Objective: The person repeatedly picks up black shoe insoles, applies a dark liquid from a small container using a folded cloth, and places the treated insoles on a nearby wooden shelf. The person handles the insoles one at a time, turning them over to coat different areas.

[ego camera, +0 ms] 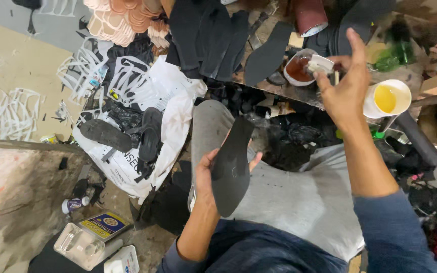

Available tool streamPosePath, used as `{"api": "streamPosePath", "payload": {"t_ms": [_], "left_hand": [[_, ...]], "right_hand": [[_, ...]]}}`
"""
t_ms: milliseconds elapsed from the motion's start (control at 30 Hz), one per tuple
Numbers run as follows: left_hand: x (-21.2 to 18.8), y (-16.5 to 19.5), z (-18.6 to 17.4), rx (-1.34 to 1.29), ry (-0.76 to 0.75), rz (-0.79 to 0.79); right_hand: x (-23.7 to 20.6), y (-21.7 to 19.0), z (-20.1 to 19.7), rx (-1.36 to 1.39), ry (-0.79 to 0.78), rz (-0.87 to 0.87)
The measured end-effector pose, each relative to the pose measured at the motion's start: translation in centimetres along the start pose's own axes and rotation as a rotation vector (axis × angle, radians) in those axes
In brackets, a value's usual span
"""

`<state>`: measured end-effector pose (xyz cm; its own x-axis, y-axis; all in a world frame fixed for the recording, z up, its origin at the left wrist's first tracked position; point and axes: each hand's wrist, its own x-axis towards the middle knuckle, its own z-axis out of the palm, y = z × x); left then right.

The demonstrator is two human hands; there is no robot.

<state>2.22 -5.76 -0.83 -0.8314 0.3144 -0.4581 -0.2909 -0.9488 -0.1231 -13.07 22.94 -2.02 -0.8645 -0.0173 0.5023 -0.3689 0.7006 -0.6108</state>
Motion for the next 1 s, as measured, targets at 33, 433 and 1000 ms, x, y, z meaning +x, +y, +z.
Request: {"api": "streamPosePath", "payload": {"t_ms": [33,433,1000], "left_hand": [[-0.1,-0.2,-0.5,0.030,0.036,0.028],[1.2,1.0,-1.8,0.179,-0.067,0.153],[3.1,-4.5,-1.3,0.197,-0.302,-0.077]], "right_hand": [[0.9,1.3,0.8,-0.032,-0.043,0.020],[3.5,-1.4,1.3,-0.293,-0.125,-0.115],[-8.3,-18.3,-4.0,0.208,-0.131,-0.235]]}}
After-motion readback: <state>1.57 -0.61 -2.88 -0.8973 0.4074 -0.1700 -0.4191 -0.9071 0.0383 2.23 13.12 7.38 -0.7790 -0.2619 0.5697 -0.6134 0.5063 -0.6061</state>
